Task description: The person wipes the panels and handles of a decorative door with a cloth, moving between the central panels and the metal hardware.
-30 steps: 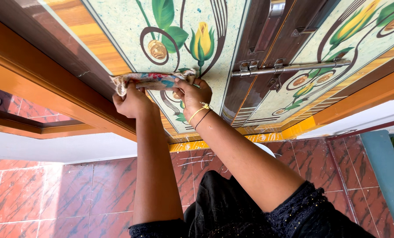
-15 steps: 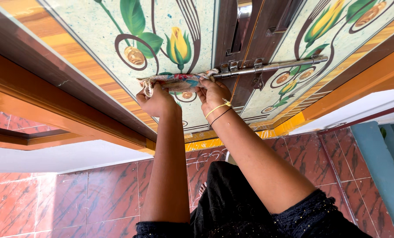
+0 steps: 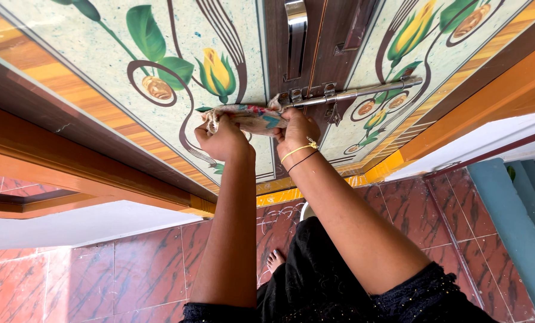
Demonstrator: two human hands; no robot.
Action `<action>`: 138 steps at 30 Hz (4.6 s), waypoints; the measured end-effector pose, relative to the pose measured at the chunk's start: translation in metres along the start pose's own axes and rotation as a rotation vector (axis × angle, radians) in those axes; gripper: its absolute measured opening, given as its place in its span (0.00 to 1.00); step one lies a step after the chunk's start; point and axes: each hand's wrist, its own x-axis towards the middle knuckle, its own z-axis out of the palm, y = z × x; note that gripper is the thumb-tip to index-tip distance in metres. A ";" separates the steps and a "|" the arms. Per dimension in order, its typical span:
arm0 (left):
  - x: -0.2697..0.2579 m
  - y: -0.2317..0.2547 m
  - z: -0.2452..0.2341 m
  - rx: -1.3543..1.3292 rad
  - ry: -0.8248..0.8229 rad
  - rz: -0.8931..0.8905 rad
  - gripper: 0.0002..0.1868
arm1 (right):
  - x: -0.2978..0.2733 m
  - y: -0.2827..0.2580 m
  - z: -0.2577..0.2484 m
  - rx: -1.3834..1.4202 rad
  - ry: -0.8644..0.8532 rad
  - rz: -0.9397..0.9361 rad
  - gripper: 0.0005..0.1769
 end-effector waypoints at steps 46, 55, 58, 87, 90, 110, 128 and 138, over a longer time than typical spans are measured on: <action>-0.061 -0.148 0.070 -0.289 -0.319 -0.692 0.13 | 0.116 -0.108 -0.097 0.247 0.155 -0.173 0.04; -0.031 -0.170 0.082 -0.288 -0.258 -0.790 0.09 | 0.082 -0.105 -0.081 0.088 0.037 -0.074 0.14; -0.025 -0.179 0.085 -0.272 -0.269 -0.772 0.09 | 0.067 -0.111 -0.072 0.062 0.017 -0.045 0.19; -0.140 -0.175 0.117 -0.239 -0.087 -0.676 0.17 | 0.140 -0.196 -0.126 0.069 0.034 -0.158 0.16; -0.150 -0.201 0.135 -0.266 -0.189 -0.735 0.14 | 0.161 -0.215 -0.140 0.092 0.066 -0.264 0.14; -0.253 -0.303 0.251 -0.303 -0.452 -0.949 0.13 | 0.214 -0.363 -0.202 0.554 0.211 -0.472 0.03; -0.267 -0.266 0.243 -0.268 -0.456 -0.936 0.15 | 0.228 -0.335 -0.201 0.036 0.223 -0.961 0.17; -0.239 -0.257 0.217 -0.348 -0.170 -0.836 0.22 | 0.191 -0.303 -0.182 -0.119 0.326 -0.535 0.20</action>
